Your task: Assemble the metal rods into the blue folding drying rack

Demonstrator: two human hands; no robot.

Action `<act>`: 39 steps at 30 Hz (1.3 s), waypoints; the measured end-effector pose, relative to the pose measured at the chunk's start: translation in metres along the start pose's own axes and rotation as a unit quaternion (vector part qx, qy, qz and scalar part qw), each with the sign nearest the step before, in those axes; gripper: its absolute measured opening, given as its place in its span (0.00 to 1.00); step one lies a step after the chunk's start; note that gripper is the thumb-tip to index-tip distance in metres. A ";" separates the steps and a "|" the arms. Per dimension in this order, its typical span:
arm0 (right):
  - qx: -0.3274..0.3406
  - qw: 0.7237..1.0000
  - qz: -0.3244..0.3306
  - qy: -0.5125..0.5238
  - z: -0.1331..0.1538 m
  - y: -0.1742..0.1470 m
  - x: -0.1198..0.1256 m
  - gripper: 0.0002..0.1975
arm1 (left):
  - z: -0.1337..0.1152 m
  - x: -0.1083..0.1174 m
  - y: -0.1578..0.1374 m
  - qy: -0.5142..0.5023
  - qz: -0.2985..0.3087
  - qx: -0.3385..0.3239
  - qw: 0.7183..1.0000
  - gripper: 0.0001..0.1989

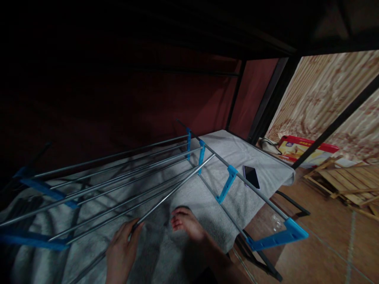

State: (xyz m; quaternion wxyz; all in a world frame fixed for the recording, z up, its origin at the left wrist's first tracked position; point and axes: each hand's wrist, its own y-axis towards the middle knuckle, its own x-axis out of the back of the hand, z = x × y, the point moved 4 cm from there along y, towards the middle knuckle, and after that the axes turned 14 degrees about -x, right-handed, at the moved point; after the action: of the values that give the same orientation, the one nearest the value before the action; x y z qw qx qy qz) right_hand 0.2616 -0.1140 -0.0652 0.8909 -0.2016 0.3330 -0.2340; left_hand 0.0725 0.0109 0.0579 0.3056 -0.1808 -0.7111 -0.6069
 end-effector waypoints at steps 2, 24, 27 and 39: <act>0.012 1.000 -0.014 0.004 0.006 -0.001 0.005 0.19 | 0.004 0.002 -0.004 0.022 0.004 -0.018 1.000 0.19; 0.132 0.971 -0.135 0.148 0.048 -0.017 0.053 0.19 | 0.020 -0.029 -0.048 0.034 0.201 0.011 0.979 0.25; 0.139 0.969 -0.120 0.167 0.052 -0.023 0.052 0.17 | 0.020 -0.033 -0.053 0.013 0.242 0.037 0.969 0.22; 0.152 0.963 -0.166 0.147 0.044 -0.011 0.071 0.11 | 0.014 -0.039 -0.060 -0.052 0.254 0.106 0.960 0.16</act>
State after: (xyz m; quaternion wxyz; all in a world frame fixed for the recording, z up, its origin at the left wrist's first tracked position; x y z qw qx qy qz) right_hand 0.3360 -0.1533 -0.0640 0.8009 -0.0801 0.3825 -0.4537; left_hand 0.0613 0.0176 -0.0139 0.4301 -0.3534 -0.7166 -0.4202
